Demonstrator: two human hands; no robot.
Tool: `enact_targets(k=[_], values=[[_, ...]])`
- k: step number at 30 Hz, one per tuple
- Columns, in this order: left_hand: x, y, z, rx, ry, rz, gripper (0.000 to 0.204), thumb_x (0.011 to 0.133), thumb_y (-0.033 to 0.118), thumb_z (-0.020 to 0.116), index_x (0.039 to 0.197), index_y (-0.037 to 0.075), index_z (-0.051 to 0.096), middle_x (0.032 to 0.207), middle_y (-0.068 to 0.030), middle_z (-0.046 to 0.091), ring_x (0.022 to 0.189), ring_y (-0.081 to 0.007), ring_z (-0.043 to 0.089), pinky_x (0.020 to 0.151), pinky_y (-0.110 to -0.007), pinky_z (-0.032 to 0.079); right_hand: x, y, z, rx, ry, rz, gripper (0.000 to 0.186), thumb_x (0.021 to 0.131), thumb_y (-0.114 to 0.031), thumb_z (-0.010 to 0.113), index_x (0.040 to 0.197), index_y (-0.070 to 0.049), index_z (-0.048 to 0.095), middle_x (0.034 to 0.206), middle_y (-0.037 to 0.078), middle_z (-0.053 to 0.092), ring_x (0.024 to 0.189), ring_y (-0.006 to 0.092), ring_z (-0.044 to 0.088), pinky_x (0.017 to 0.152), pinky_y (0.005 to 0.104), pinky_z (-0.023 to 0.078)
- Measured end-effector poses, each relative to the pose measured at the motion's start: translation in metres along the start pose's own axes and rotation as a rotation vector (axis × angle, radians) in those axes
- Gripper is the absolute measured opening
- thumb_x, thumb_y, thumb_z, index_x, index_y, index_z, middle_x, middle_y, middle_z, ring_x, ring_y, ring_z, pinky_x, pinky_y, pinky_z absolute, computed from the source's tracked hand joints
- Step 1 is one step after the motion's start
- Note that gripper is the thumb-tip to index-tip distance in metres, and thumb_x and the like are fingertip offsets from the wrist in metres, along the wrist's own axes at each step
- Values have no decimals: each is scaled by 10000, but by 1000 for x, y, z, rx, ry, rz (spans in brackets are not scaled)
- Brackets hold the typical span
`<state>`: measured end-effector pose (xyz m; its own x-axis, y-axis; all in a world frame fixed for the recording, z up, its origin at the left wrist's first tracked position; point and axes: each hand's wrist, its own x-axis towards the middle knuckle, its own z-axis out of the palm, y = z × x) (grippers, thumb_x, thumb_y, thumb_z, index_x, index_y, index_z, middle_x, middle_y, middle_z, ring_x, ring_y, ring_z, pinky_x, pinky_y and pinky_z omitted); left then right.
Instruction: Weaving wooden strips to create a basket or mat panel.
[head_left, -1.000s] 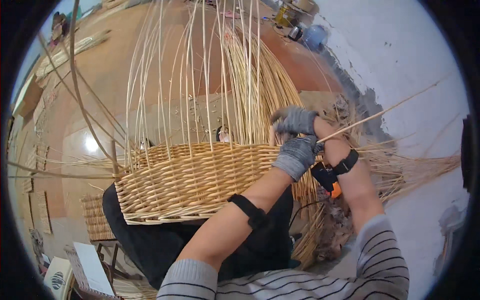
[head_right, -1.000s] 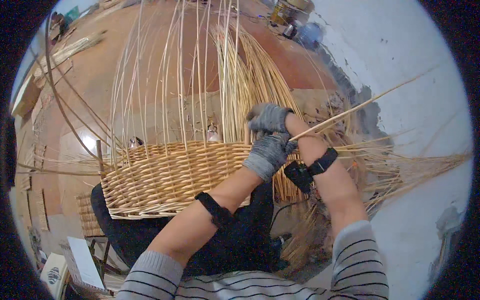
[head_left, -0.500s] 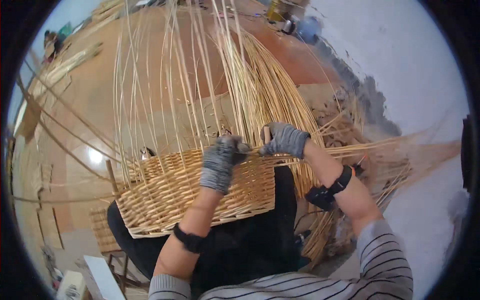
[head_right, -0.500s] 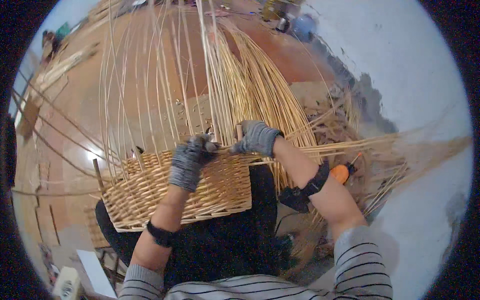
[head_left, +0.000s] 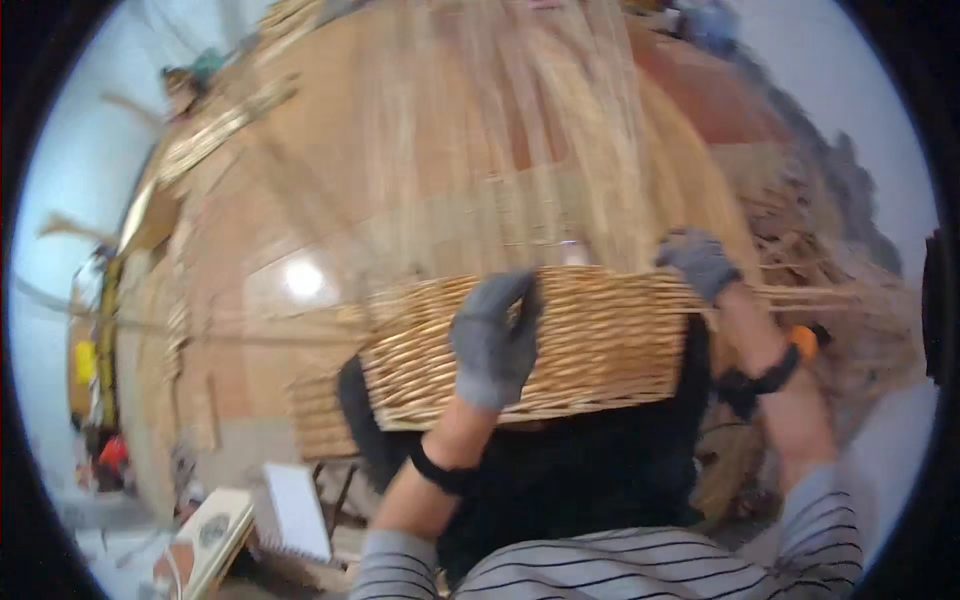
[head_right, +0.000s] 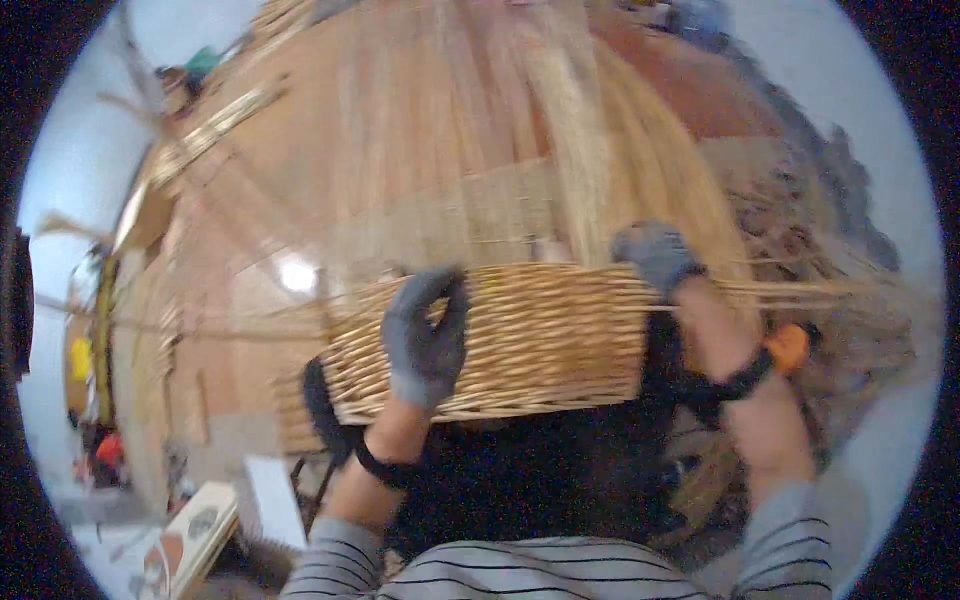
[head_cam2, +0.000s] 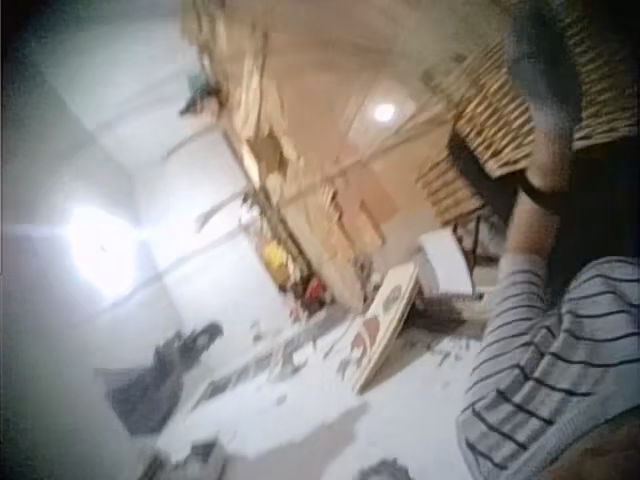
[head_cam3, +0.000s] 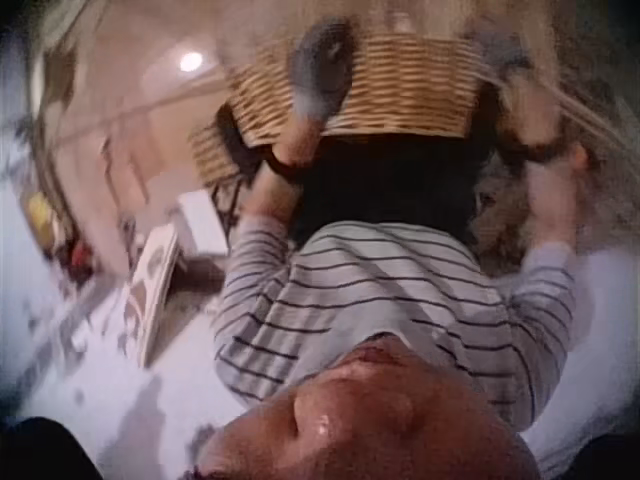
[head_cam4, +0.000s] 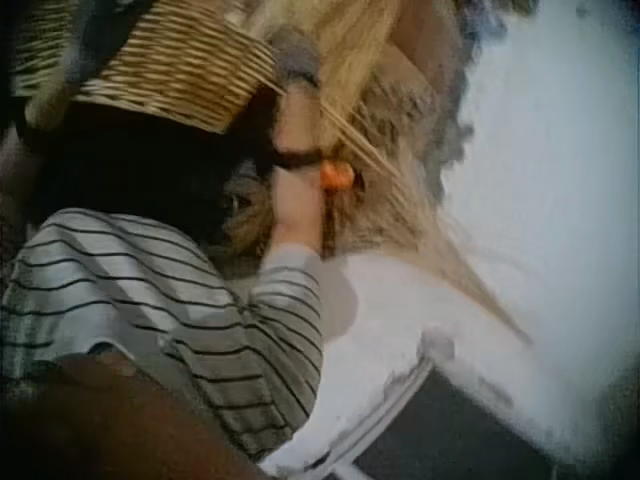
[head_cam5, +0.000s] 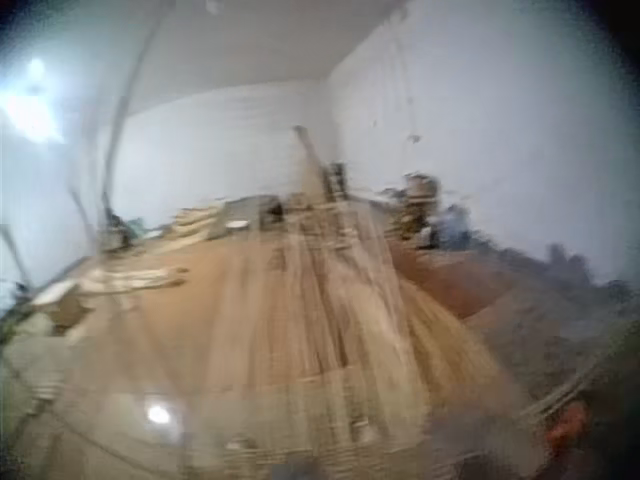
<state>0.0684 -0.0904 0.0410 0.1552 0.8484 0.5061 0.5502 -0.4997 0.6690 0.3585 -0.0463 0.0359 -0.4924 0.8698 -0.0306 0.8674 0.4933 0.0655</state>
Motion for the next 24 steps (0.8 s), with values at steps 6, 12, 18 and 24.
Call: enact_targets(k=[6, 12, 18, 24], values=[[-105, -121, -112, -556, 274, -640, 376, 718, 10, 579, 1064, -23, 434, 967, -81, 512, 886, -144, 482, 786, -252, 399, 17, -89, -8, 1101, 748, 580, 183, 780, -205, 521, 829, -35, 564, 752, 22, 571, 714, 129, 531, 652, 249, 422], [-114, -130, -97, -631, 385, -651, 378, 698, -9, 596, 1047, -32, 453, 974, -87, 524, 882, -150, 490, 786, -252, 399, 88, -253, -40, 1085, 294, 0, 165, 760, -190, 528, 841, -50, 561, 706, 110, 564, 654, 220, 554, 602, 305, 436], [-116, -134, -92, -565, 378, -644, 401, 682, 35, 614, 1044, 5, 444, 979, -87, 527, 903, -187, 498, 816, -283, 383, 154, -357, -94, 569, 309, -290, 198, 748, -214, 503, 788, -37, 581, 702, 155, 573, 636, 234, 583, 564, 321, 454], [-135, -153, -73, -123, 539, -542, 544, 659, 56, 598, 1147, 19, 361, 1098, -108, 480, 1018, -208, 447, 891, -287, 321, 152, -393, -123, -94, 33, -624, 193, 695, -228, 517, 732, -64, 611, 599, 168, 561, 570, 284, 571, 515, 366, 457]])
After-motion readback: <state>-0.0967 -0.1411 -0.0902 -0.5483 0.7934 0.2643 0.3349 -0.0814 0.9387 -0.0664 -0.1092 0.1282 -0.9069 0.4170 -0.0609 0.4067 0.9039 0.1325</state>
